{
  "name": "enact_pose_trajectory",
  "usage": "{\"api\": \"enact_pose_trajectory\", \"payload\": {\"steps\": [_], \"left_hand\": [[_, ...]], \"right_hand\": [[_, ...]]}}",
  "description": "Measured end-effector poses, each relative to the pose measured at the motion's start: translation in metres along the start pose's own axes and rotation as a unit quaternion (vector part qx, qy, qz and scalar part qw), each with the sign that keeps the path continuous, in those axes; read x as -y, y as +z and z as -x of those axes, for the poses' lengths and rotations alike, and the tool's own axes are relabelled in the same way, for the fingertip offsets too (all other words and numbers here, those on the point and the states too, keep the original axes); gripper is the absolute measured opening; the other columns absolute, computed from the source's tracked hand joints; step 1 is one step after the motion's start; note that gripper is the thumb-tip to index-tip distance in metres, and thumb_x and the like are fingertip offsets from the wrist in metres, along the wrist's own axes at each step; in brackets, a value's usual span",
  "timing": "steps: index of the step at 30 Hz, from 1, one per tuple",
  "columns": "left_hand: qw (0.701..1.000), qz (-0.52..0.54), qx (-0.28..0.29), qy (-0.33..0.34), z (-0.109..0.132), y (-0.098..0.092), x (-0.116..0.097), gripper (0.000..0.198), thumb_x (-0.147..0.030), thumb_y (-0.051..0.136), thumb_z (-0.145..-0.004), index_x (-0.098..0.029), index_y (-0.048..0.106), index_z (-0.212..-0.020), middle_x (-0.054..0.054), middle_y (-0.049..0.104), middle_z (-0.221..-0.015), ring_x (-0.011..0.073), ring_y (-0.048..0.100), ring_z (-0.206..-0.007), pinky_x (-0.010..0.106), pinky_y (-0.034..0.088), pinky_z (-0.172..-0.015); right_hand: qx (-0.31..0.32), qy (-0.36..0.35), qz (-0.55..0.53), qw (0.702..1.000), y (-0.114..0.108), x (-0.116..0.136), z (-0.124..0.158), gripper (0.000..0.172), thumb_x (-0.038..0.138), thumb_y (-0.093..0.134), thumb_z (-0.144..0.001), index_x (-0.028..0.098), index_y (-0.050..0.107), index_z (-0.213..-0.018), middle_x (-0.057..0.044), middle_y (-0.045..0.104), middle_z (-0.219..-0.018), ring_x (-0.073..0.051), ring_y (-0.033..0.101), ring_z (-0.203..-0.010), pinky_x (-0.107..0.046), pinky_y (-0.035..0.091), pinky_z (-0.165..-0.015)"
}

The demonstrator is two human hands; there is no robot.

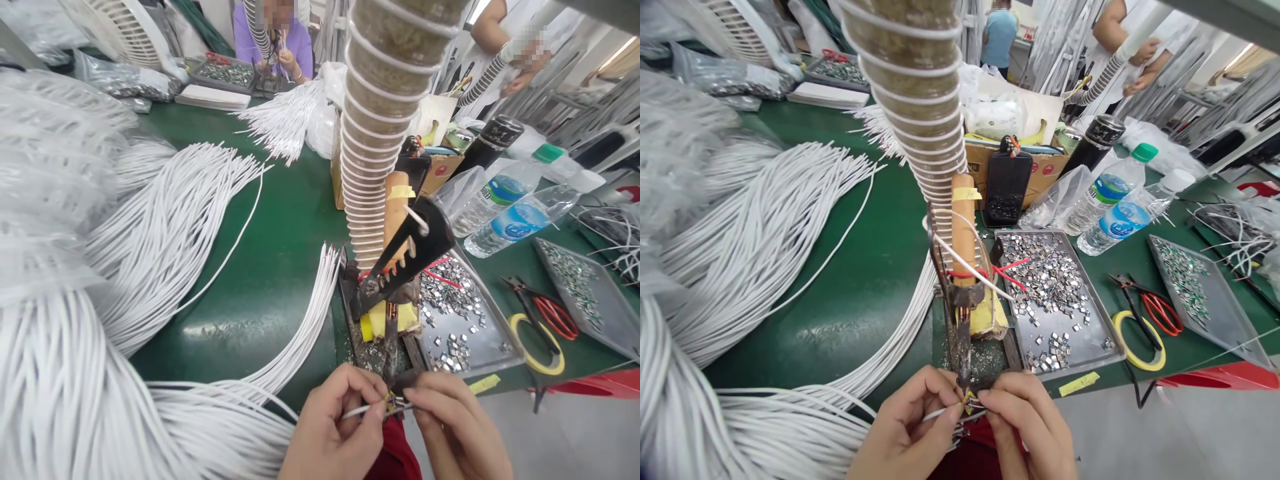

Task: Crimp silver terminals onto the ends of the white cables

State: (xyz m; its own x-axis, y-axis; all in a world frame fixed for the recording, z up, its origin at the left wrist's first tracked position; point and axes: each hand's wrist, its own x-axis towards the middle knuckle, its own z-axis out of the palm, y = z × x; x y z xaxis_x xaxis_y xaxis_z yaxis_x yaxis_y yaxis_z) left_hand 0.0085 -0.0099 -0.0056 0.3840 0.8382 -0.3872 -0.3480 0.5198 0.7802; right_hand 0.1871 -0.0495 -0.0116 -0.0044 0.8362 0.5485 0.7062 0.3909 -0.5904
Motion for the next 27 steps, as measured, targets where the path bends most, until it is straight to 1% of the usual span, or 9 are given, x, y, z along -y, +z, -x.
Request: {"api": "enact_pose_trajectory", "payload": {"steps": [3,6,10,13,16,19,24,26,27], "left_hand": [[1.000,0.004,-0.015,-0.003,-0.002,0.001,-0.003,0.024,-0.026,0.088,-0.085,-0.019,0.067,-0.075,-0.001,0.073,-0.089,0.0125,0.065,-0.079,0.016,0.052,-0.075],[1.000,0.008,-0.014,-0.003,-0.006,0.001,-0.002,0.022,-0.024,0.087,-0.085,-0.020,0.068,-0.076,-0.001,0.075,-0.091,0.0128,0.067,-0.082,0.017,0.052,-0.078],[1.000,0.007,-0.003,0.013,-0.008,-0.004,0.002,0.018,-0.025,0.083,-0.090,-0.019,0.069,-0.079,0.001,0.076,-0.097,0.0146,0.069,-0.086,0.019,0.053,-0.080],[1.000,0.018,0.008,0.024,-0.008,-0.006,0.002,0.016,-0.026,0.081,-0.092,-0.019,0.071,-0.081,0.002,0.076,-0.096,0.0165,0.071,-0.087,0.021,0.054,-0.082],[0.999,0.026,0.004,0.032,-0.007,-0.006,0.000,0.014,-0.022,0.082,-0.091,-0.019,0.073,-0.081,0.002,0.078,-0.096,0.0164,0.071,-0.087,0.021,0.054,-0.083],[0.999,0.030,-0.007,0.036,-0.006,-0.005,-0.002,0.013,-0.016,0.080,-0.091,-0.019,0.074,-0.080,0.001,0.079,-0.096,0.0149,0.072,-0.087,0.019,0.055,-0.083],[0.999,0.013,-0.018,0.043,-0.004,0.000,-0.005,0.015,-0.013,0.080,-0.086,-0.020,0.073,-0.076,0.001,0.077,-0.094,0.0143,0.073,-0.086,0.016,0.056,-0.081],[0.998,0.001,-0.029,0.052,-0.004,0.001,-0.007,0.016,-0.012,0.081,-0.084,-0.021,0.072,-0.074,0.000,0.076,-0.092,0.0131,0.072,-0.085,0.014,0.055,-0.079],[0.998,-0.007,-0.033,0.056,-0.003,0.002,-0.007,0.017,-0.012,0.081,-0.083,-0.021,0.071,-0.074,-0.001,0.075,-0.091,0.0124,0.071,-0.083,0.013,0.055,-0.078]], "right_hand": [[-0.031,-0.009,0.024,0.999,0.002,-0.004,0.010,0.022,0.004,0.065,-0.090,0.023,0.068,-0.101,-0.004,0.080,-0.096,-0.016,0.081,-0.082,-0.024,0.067,-0.078],[-0.022,-0.051,0.054,0.997,0.004,-0.005,0.009,0.023,0.004,0.069,-0.087,0.023,0.068,-0.100,-0.003,0.083,-0.092,-0.017,0.083,-0.079,-0.026,0.069,-0.080],[-0.040,-0.064,0.064,0.995,0.007,-0.001,0.000,0.022,0.001,0.067,-0.087,0.021,0.067,-0.098,-0.004,0.083,-0.091,-0.014,0.083,-0.079,-0.021,0.067,-0.078],[-0.041,-0.072,0.085,0.993,0.008,-0.001,0.000,0.020,0.003,0.068,-0.088,0.021,0.067,-0.098,-0.004,0.083,-0.092,-0.014,0.083,-0.080,-0.023,0.067,-0.082],[-0.048,-0.080,0.113,0.989,0.010,-0.004,0.005,0.017,0.006,0.069,-0.090,0.022,0.068,-0.097,-0.004,0.083,-0.092,-0.014,0.083,-0.079,-0.025,0.067,-0.085],[-0.062,-0.087,0.143,0.984,0.014,-0.006,0.011,0.015,0.010,0.072,-0.090,0.023,0.070,-0.096,-0.003,0.083,-0.091,-0.015,0.082,-0.077,-0.027,0.068,-0.081],[-0.099,-0.078,0.164,0.978,0.024,-0.003,0.016,0.014,0.011,0.073,-0.088,0.023,0.071,-0.095,-0.002,0.081,-0.086,-0.016,0.080,-0.073,-0.027,0.066,-0.074],[-0.100,-0.072,0.167,0.978,0.023,-0.002,0.014,0.017,0.009,0.071,-0.087,0.023,0.071,-0.097,-0.003,0.080,-0.086,-0.016,0.079,-0.073,-0.026,0.065,-0.068],[-0.089,-0.068,0.157,0.981,0.022,-0.001,0.011,0.018,0.009,0.069,-0.088,0.024,0.070,-0.098,-0.002,0.079,-0.086,-0.016,0.078,-0.073,-0.025,0.065,-0.066]]}}
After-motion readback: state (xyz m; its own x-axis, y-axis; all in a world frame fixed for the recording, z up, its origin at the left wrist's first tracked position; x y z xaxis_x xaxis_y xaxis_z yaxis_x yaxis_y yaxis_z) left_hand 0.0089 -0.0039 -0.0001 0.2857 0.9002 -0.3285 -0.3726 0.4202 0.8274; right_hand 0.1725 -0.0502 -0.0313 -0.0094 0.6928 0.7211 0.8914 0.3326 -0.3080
